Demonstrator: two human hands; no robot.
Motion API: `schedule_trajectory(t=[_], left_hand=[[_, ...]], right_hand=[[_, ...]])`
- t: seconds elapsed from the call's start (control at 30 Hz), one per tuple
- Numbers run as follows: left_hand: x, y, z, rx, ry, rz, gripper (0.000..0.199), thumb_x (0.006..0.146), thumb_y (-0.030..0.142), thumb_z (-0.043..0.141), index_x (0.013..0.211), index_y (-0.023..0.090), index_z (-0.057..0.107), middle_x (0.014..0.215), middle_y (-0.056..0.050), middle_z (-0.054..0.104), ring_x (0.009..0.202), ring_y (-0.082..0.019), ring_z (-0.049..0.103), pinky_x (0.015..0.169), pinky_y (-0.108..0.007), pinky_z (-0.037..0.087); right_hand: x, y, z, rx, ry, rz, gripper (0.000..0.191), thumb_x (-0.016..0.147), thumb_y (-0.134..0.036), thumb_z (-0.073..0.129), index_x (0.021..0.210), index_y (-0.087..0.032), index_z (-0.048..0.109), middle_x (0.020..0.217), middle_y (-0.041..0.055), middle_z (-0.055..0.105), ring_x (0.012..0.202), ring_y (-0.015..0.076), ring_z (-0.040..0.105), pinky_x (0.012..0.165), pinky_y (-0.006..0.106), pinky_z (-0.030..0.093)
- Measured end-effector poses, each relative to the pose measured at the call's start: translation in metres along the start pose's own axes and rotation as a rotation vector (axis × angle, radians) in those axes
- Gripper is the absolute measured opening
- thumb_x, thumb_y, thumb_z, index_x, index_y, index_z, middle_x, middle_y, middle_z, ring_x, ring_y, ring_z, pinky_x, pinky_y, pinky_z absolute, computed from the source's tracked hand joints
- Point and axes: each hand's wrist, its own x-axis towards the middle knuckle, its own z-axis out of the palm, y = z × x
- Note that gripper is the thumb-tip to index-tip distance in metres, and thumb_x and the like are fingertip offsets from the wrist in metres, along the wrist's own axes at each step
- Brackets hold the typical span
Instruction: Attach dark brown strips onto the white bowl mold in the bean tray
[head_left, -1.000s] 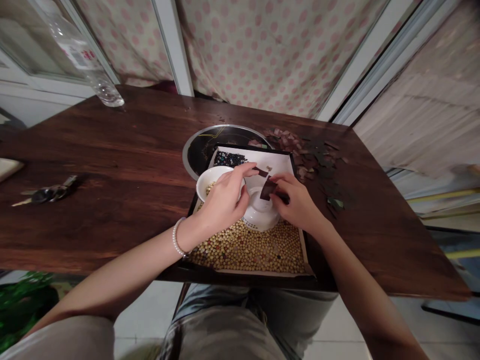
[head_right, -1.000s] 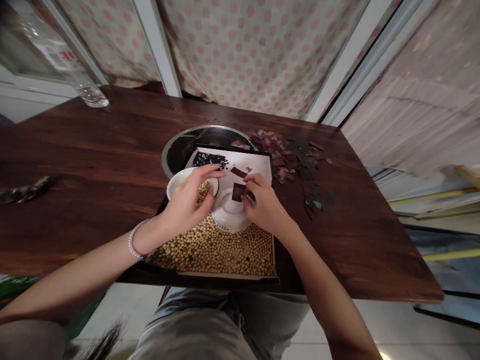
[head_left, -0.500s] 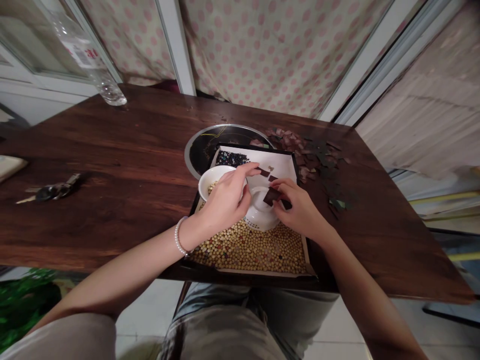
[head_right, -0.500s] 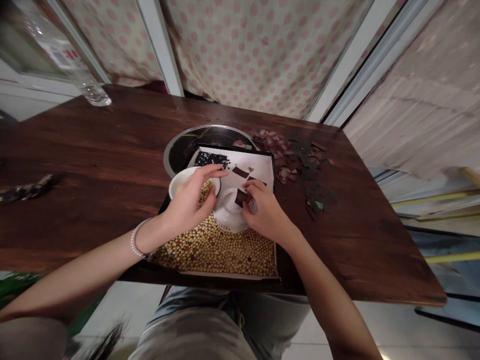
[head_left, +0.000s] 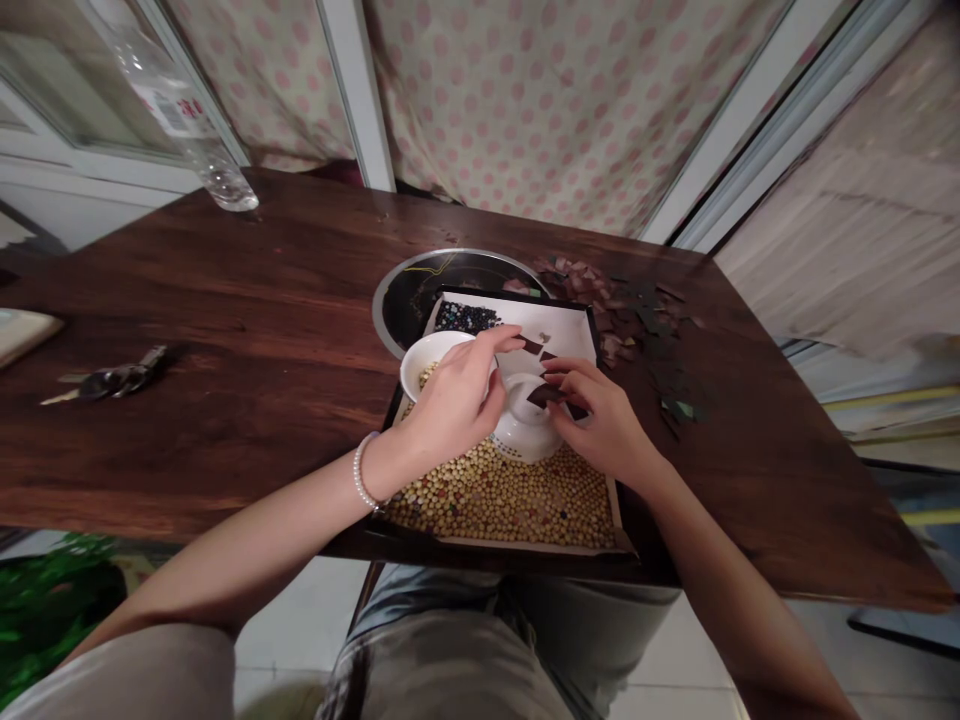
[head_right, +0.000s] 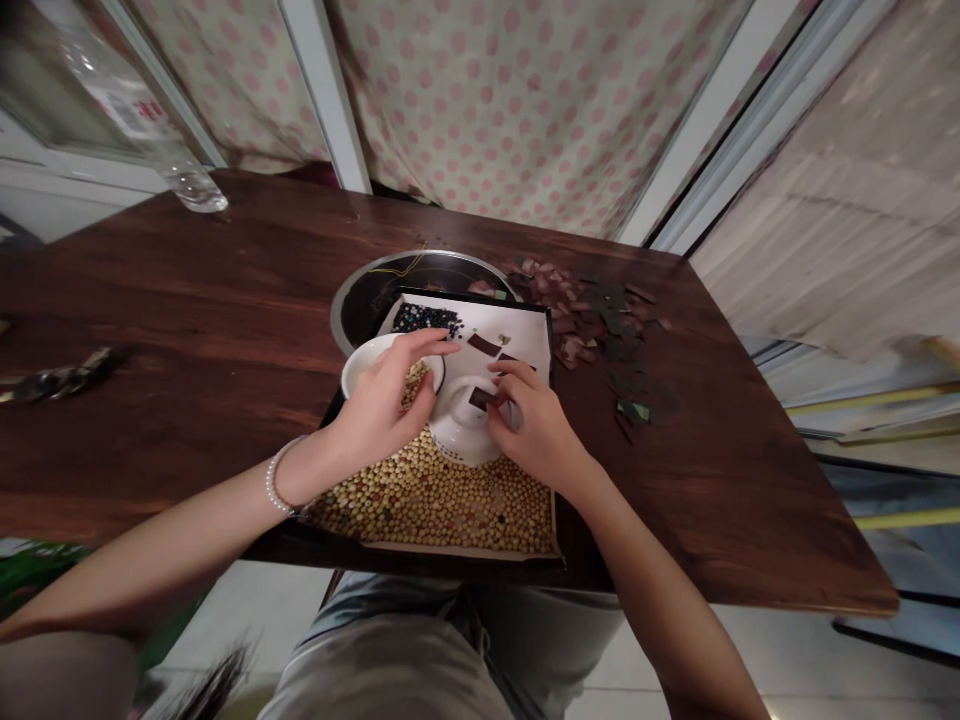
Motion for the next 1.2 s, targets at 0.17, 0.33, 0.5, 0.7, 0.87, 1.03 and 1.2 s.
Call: schedule_trajectory(t=[0.17, 0.33, 0.5, 0.7, 0.87, 1.03, 1.2], left_hand=[[0.0001, 0.0001, 0.0003, -0.005, 0.001, 0.002, 0.048, 0.079, 0.005, 0.042, 0.126, 0.012, 0.032, 0.117, -0.013, 0.057, 0.108, -0.022, 0.054, 0.091, -0.039, 0.044], [0.0, -0.0002, 0.0003, -0.007, 0.007, 0.01, 0.047, 0.079, 0.005, 0.042, 0.125, 0.012, 0.033, 0.117, -0.013, 0.057, 0.108, -0.022, 0.055, 0.091, -0.039, 0.045], [-0.0003, -0.0008, 0.0003, -0.018, -0.001, 0.014, 0.047, 0.08, 0.005, 0.042, 0.126, 0.012, 0.033, 0.117, -0.013, 0.057, 0.109, -0.022, 0.054, 0.091, -0.04, 0.044], [0.0002, -0.0005, 0.0001, -0.011, 0.002, 0.02, 0.046, 0.08, 0.006, 0.042, 0.125, 0.012, 0.033, 0.116, -0.013, 0.057, 0.108, -0.023, 0.054, 0.091, -0.041, 0.044], [0.0001, -0.0007, 0.0001, -0.013, -0.008, 0.015, 0.046, 0.08, 0.006, 0.042, 0.125, 0.012, 0.033, 0.117, -0.013, 0.057, 0.109, -0.022, 0.054, 0.091, -0.04, 0.044], [-0.0001, -0.0019, 0.0005, -0.013, -0.005, 0.023, 0.047, 0.08, 0.006, 0.042, 0.125, 0.012, 0.033, 0.117, -0.013, 0.057, 0.108, -0.022, 0.054, 0.091, -0.041, 0.044], [0.0, -0.0017, 0.0005, -0.011, -0.005, 0.03, 0.046, 0.08, 0.006, 0.041, 0.125, 0.013, 0.034, 0.117, -0.013, 0.057, 0.108, -0.022, 0.055, 0.091, -0.04, 0.045]], right_hand=[[-0.0004, 0.0012, -0.0011, 0.024, -0.008, 0.014, 0.012, 0.075, -0.008, 0.051, 0.075, -0.019, 0.047, 0.114, 0.011, 0.052, 0.107, 0.0222, 0.054, 0.079, 0.036, 0.053], [-0.0011, 0.002, -0.0006, 0.066, 0.013, 0.016, 0.013, 0.075, -0.008, 0.052, 0.073, -0.019, 0.046, 0.117, 0.0101, 0.05, 0.102, 0.0211, 0.057, 0.079, 0.037, 0.053], [0.0001, 0.0023, -0.0003, 0.053, 0.003, 0.031, 0.012, 0.074, -0.008, 0.052, 0.08, -0.019, 0.053, 0.112, 0.0109, 0.052, 0.103, 0.0216, 0.055, 0.076, 0.034, 0.055], [0.0006, 0.0025, 0.0007, 0.055, 0.035, 0.038, 0.012, 0.075, -0.009, 0.052, 0.083, -0.018, 0.055, 0.115, 0.0107, 0.05, 0.1, 0.0203, 0.056, 0.075, 0.033, 0.056], [0.0002, 0.0021, -0.0006, 0.026, -0.005, 0.016, 0.013, 0.074, -0.008, 0.052, 0.082, -0.019, 0.055, 0.114, 0.0106, 0.051, 0.105, 0.022, 0.054, 0.076, 0.034, 0.055], [-0.0003, 0.0017, -0.0013, 0.04, 0.035, 0.048, 0.014, 0.075, -0.009, 0.051, 0.085, -0.018, 0.055, 0.116, 0.0105, 0.049, 0.1, 0.0206, 0.056, 0.073, 0.033, 0.056], [-0.0001, 0.0011, 0.0013, 0.009, -0.01, 0.022, 0.013, 0.073, -0.009, 0.052, 0.083, -0.018, 0.054, 0.116, 0.011, 0.05, 0.103, 0.0223, 0.055, 0.078, 0.036, 0.054]])
